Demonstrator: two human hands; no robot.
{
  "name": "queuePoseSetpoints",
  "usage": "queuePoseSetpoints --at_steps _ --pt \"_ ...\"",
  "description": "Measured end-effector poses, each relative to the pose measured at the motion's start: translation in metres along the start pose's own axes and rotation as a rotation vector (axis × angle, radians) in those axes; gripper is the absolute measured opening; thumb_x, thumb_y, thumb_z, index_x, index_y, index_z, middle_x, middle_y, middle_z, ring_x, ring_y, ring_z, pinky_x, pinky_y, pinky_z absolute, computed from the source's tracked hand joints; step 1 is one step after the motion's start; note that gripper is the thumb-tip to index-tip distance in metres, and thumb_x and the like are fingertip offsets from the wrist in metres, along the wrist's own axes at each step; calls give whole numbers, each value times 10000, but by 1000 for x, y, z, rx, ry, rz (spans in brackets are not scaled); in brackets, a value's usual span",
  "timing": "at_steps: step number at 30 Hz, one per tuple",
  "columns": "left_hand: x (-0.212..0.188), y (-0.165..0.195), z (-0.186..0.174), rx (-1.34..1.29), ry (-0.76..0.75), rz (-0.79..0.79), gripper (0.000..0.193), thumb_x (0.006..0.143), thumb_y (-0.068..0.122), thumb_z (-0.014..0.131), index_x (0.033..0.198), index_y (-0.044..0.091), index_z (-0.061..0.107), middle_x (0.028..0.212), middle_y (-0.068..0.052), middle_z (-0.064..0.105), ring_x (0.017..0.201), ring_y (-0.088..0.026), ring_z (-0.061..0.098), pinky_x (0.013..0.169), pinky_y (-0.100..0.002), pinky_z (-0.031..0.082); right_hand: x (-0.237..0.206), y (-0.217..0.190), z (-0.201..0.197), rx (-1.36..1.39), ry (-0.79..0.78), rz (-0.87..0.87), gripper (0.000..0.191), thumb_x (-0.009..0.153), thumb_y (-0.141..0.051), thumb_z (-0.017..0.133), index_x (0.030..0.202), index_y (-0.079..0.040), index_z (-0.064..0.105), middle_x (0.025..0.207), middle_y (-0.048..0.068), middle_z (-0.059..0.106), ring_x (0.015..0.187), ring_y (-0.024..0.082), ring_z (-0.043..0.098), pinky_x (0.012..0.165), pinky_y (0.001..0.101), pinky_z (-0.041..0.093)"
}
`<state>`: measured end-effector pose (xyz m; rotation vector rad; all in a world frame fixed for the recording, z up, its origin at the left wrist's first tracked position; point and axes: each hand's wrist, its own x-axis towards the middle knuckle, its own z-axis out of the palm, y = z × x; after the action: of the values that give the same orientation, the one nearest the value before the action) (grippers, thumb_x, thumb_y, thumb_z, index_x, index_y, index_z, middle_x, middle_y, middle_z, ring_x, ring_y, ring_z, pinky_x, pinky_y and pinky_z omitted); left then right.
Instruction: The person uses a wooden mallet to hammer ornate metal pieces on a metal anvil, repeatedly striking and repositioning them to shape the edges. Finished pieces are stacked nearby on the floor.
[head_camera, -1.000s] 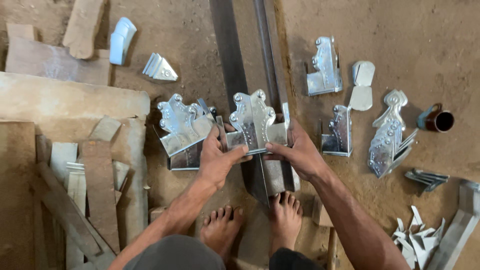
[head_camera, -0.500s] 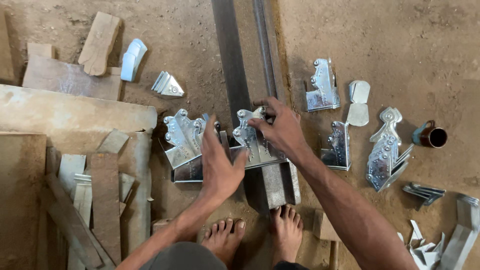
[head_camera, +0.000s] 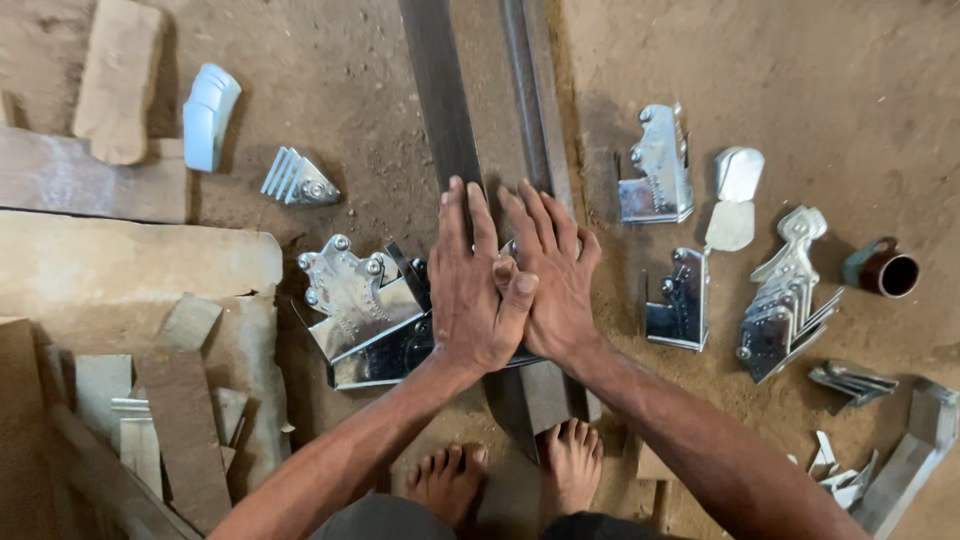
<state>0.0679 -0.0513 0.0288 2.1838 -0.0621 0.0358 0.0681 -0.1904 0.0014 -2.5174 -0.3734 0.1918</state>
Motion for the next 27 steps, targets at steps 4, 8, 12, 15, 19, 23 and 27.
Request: queuePoseSetpoints --at_steps 4,8,12,15,19,23,27 --pt "14 6 3 -188 90 60 942 1093 711 228 1698 25 2 1755 -238 13 1660 -405 65 1352 -591 101 3 7 22 307 24 -49 768 1047 -552 285 1652 -81 258 1692 166 312 1585 362 221 1211 652 47" --pt "16 23 -6 -204 85 61 921 1087 654 306 1679 2 38 1774 -253 50 1672 -415 70 1338 -593 87 12 3 18 362 94 -68 724 1056 -514 356 1620 -61 336 1670 158 377 1565 343 290 1220 640 73" --pt "4 15 -26 -395 46 -2 947 1071 598 425 1683 -11 35 1770 -253 86 1652 -398 111 1339 -542 104 -52 -2 -47 -34 316 15 553 967 -268 705 1444 -41 544 1526 178 502 1414 356 447 1160 510 330" --pt "-17 -10 -39 -223 -79 -15 934 1006 533 648 1692 101 184 1756 -190 273 1668 -353 240 1364 -505 214 -158 -7 -82 -95 443 240 496 992 -169 693 1442 -20 544 1453 172 548 1426 352 462 1220 497 344" --pt "-38 -35 -38 -274 -267 -10 1169 815 494 839 1665 180 101 1701 -221 225 1573 -409 210 1247 -547 225 -242 -23 -15 -191 290 518 479 948 -164 679 1381 7 564 1290 174 578 1247 325 494 1067 486 363" --pt "-44 -40 -24 -279 -277 -46 1205 721 477 902 1655 302 161 1676 -224 262 1552 -411 275 1226 -547 299 -245 -22 52 -157 -70 635 435 969 -179 630 1364 -1 589 1112 170 598 1035 277 520 892 442 410" --pt "-46 -42 -17 -316 -233 -92 1207 657 393 958 1629 366 243 1643 -225 298 1530 -400 316 1219 -544 336 -291 16 -31 188 161 878 404 990 -195 580 1348 -9 613 934 167 618 823 229 546 716 398 458"
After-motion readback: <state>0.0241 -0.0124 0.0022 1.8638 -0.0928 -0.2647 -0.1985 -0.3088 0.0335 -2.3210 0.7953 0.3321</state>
